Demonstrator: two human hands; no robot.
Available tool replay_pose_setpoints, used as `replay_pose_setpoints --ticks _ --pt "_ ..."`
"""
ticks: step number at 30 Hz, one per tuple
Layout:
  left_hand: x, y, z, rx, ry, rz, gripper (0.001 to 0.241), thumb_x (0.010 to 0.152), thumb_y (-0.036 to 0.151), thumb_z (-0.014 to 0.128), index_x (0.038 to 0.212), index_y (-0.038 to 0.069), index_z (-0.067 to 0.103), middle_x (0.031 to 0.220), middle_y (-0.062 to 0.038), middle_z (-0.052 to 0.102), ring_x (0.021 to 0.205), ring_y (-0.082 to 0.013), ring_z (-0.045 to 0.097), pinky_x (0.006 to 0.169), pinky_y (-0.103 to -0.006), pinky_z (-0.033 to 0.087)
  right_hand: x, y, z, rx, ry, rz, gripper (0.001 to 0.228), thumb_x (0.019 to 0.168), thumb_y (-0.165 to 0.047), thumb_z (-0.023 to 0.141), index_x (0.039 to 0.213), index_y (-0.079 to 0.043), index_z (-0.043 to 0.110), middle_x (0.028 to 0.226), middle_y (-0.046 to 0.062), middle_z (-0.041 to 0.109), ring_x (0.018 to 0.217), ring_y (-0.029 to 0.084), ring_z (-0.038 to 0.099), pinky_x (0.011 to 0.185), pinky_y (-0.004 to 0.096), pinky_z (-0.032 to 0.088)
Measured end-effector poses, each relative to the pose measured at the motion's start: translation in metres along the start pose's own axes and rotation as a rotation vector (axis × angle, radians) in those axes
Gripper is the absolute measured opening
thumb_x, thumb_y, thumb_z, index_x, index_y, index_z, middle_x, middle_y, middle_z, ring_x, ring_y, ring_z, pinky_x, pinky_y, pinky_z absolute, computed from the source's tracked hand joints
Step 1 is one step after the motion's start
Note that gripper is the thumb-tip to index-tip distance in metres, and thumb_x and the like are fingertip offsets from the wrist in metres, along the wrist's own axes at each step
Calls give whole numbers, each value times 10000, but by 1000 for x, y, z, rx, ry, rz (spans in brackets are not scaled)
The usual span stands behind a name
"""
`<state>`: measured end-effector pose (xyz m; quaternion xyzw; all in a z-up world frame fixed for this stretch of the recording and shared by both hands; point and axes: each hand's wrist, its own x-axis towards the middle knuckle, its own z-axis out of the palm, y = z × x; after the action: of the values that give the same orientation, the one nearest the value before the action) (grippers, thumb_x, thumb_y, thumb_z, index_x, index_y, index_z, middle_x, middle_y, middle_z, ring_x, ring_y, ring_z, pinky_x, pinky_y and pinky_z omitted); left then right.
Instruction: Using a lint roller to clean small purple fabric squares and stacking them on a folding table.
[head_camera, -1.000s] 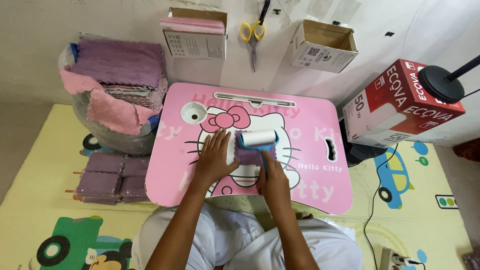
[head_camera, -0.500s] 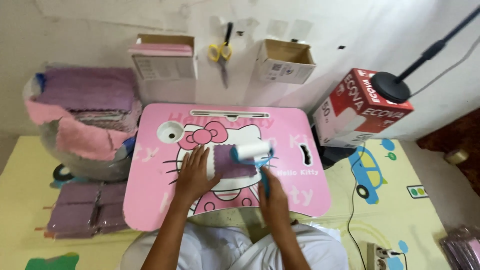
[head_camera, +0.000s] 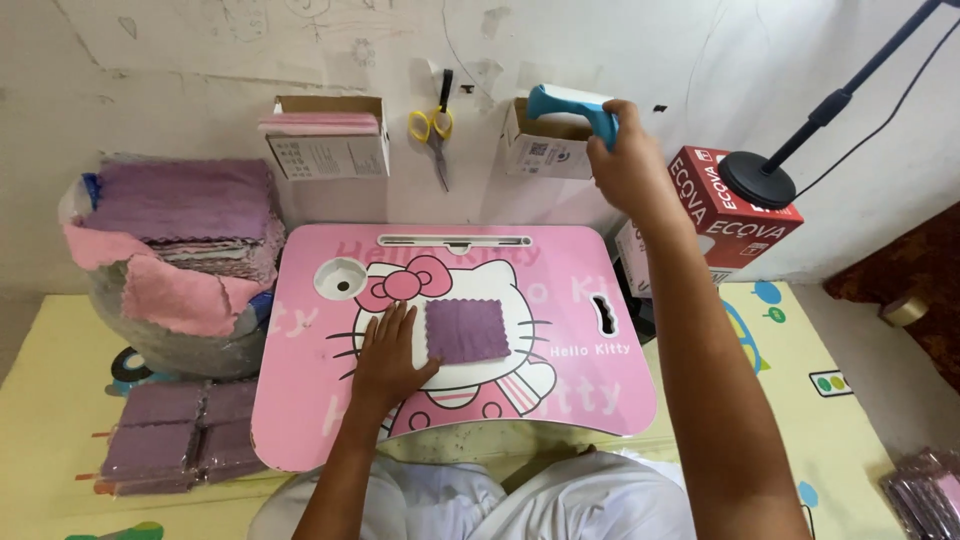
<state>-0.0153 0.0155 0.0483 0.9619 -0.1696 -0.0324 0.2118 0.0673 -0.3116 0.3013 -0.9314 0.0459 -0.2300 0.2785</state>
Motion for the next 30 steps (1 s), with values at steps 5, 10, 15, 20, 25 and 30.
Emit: replay_pose_setpoints --ticks 5,10,15,20,25,30 --pt "11 -26 43 3 214 121 914 813 518 629 1561 87 332 1655 -122 295 1553 -274 195 1260 -495 111 -3 -64 -24 7 -279 239 450 978 -206 423 1420 -128 445 1018 147 629 733 228 598 553 372 503" --pt "13 -30 52 58 286 167 943 804 536 668 1560 73 345 1649 -137 316 1547 -293 227 1255 -504 149 13 -59 -19 -39 -376 281 441 923 -152 444 1357 -112 516 887 99 637 724 190 591 558 338 511" --pt "10 -28 47 30 282 160 903 823 500 661 1551 59 360 1642 -138 331 1542 -293 241 1258 -502 143 13 -70 -20 57 -497 381 496 976 -151 487 1470 -113 459 1094 121 657 849 207 674 690 332 620" --pt "9 -27 41 47 233 164 896 855 534 642 1577 108 326 1652 -159 292 1543 -322 215 1246 -514 130 -8 -62 -29 216 -397 308 631 987 -508 469 1492 -144 366 1286 163 596 949 251 674 652 380 656" --pt "7 -17 32 80 198 147 842 912 593 562 1587 151 319 1666 -157 244 1547 -329 174 1245 -521 103 -80 10 18 471 303 -82 554 1058 -494 492 1446 -102 434 1088 67 586 900 118 615 648 221 583" --pt "21 -21 31 -95 152 35 597 989 367 534 1540 158 438 1549 -151 445 1506 -319 351 1231 -556 231 -209 74 145 338 395 -232 116 919 -15 682 994 -67 611 869 101 624 845 279 618 871 377 467"
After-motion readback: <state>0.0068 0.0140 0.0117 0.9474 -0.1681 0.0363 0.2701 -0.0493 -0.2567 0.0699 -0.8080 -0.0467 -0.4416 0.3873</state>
